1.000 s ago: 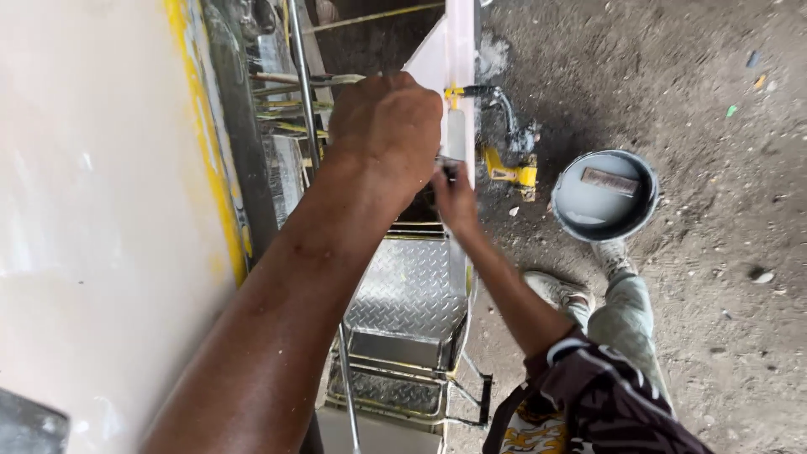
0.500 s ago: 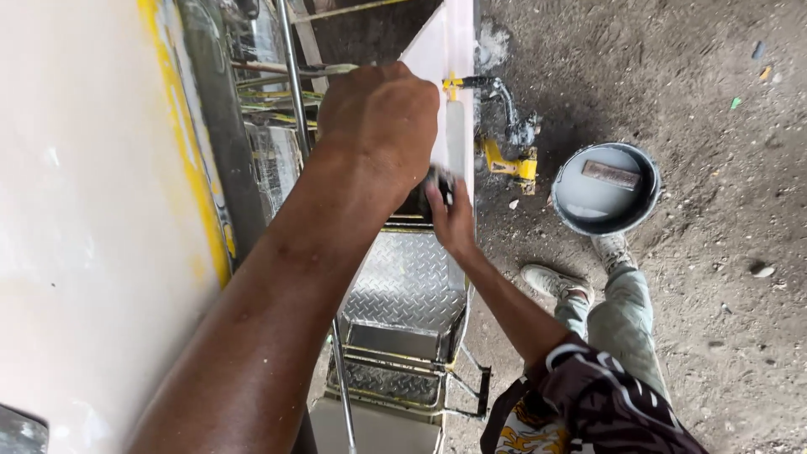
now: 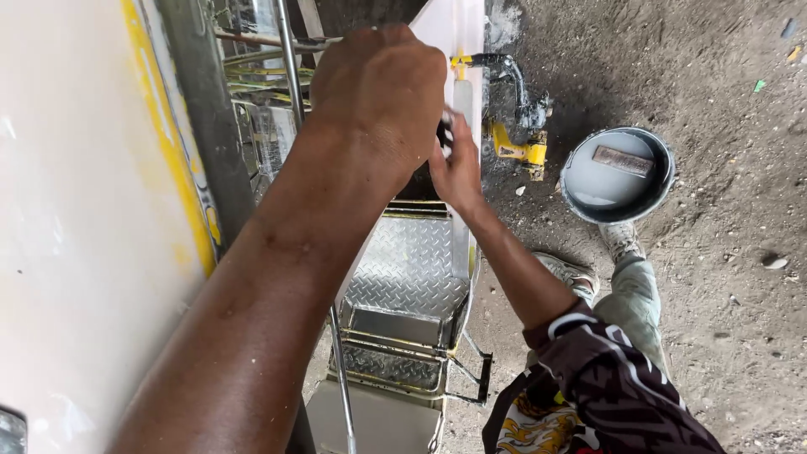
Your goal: Sanding a vehicle body panel using a sanding block and water.
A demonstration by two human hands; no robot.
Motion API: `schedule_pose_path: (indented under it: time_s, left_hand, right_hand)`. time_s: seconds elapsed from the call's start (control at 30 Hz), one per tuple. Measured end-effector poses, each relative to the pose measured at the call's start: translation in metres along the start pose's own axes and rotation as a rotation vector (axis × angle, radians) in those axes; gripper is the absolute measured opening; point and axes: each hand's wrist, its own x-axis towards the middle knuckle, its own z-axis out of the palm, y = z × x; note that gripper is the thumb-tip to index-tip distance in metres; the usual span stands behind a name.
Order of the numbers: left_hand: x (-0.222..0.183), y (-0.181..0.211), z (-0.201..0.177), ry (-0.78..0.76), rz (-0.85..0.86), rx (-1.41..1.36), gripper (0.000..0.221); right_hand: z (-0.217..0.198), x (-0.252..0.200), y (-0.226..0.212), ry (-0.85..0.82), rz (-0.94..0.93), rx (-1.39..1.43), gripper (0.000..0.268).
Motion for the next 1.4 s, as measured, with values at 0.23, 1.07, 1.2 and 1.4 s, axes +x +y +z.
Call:
schedule_pose_path:
  time_s: [0.23,1.07,1.2,1.4]
  left_hand:
    - [0.002,0.001,-0.004,0.000,0.008,0.017,0.013]
    - [0.016,-0.019,0.032,0.240,-0.049,0.157,0.016]
    - [0.019,-0.020,0.022,0.297,-0.031,0.126,0.013]
    - [0.017,-0.005,0.015,0.242,-0.082,0.191,0.027]
  right_hand:
    - [-0.001,-0.083,0.096,0.080,0.240,0.078,0.047]
    - [0.004,0.001,0.000,-0.022,0.256,0.022,0.035]
    - [0.016,-0.055,-0.041,-0.052,0.048,0.200,0.043]
    - [0.011,-0.081,0.009,-0.094,-0.345,-0.232,0.035]
